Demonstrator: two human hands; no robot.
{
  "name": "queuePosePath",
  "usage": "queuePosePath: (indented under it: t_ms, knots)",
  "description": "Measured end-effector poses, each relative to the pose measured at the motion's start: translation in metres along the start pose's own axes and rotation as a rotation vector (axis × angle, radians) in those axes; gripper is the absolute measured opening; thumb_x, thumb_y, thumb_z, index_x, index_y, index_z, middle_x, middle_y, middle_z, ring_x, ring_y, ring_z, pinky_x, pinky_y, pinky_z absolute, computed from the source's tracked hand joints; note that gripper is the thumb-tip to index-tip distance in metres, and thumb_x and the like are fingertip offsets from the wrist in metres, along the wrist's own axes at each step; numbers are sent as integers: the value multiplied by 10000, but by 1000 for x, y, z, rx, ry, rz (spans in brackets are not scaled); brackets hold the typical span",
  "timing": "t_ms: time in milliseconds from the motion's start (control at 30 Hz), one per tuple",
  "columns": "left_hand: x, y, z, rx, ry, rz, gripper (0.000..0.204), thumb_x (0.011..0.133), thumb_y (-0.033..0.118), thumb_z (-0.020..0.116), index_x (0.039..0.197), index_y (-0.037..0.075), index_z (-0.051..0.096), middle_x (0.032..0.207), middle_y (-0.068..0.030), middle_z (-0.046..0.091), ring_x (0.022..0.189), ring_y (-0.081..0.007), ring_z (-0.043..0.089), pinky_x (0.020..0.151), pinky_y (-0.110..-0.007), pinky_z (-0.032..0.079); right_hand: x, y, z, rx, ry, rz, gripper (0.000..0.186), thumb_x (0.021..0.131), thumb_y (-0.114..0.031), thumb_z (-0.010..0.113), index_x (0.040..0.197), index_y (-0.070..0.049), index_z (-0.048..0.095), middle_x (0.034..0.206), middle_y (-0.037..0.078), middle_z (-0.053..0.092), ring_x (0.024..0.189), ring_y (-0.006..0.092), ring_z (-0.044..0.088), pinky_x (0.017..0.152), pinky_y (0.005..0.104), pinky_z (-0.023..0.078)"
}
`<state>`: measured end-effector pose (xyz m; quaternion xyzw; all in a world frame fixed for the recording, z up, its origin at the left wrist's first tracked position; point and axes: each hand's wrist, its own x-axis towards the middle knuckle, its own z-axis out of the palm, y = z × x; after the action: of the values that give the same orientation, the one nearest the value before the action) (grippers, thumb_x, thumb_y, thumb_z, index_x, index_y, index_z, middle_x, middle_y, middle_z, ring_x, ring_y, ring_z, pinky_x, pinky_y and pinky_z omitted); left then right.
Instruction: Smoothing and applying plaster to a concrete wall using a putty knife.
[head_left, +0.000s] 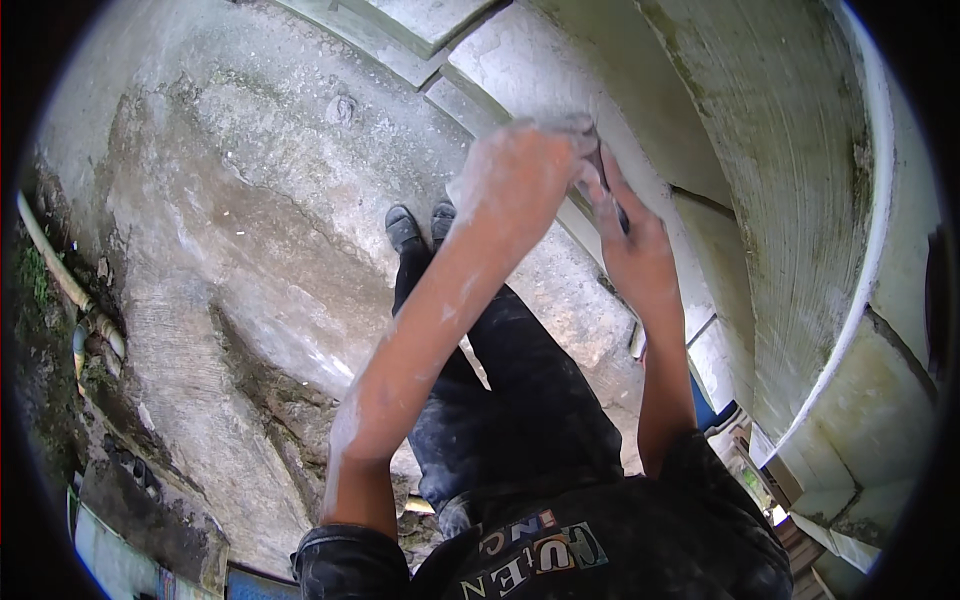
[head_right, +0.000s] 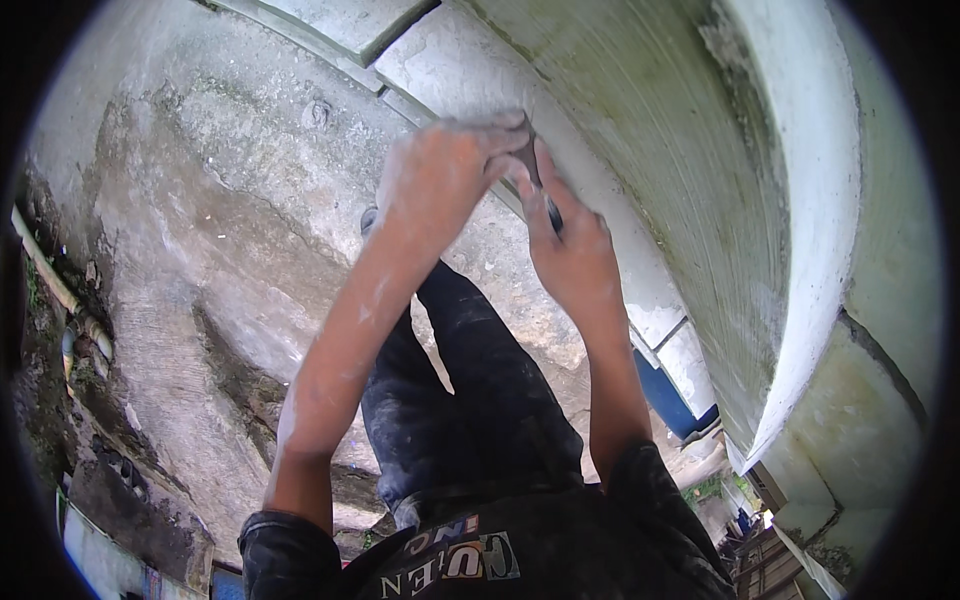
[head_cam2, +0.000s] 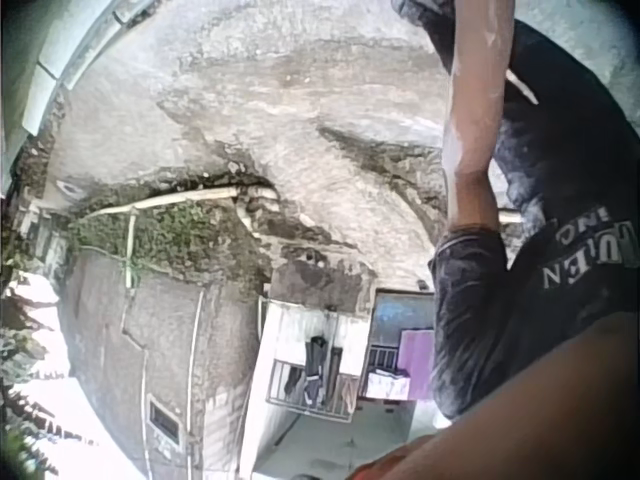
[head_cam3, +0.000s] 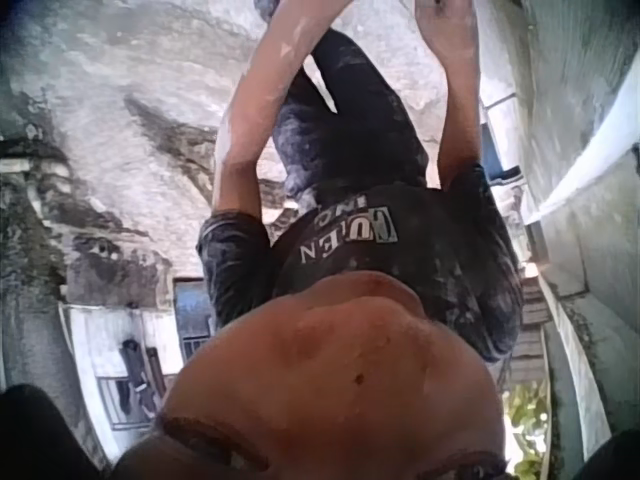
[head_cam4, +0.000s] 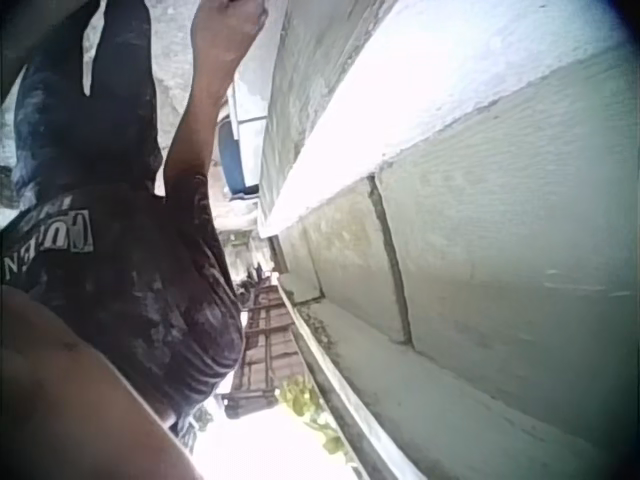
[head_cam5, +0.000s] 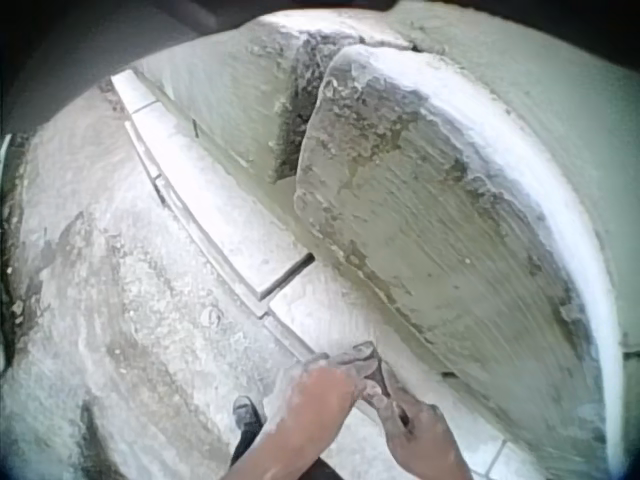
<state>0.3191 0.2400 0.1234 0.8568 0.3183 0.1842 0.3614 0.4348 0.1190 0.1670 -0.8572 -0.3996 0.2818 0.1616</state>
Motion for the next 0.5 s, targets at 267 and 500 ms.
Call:
queuePosePath:
  t_ms: [267, 500]
  knots:
    - [8, 2, -5, -8, -78, -44, 229, 848, 236, 663, 1049, 210, 771, 1322, 31, 656, 1077, -214, 673, 863, -345, 575, 9, 4, 1, -94, 100, -113, 514, 1013, -424, 531, 1475, -202, 494, 1219, 267, 642, 1118, 450, 614, 957, 477, 501]
    - [1, 4, 2, -80, -15, -98, 196, 869, 236, 646, 1016, 198, 771, 1294, 34, 672, 1021, -237, 687, 858, -355, 577, 4, -7, -10, -223, -3, 14, 507, 1005, -397, 546, 1464, -183, 506, 1125, 269, 671, 1031, 461, 642, 914, 492, 517]
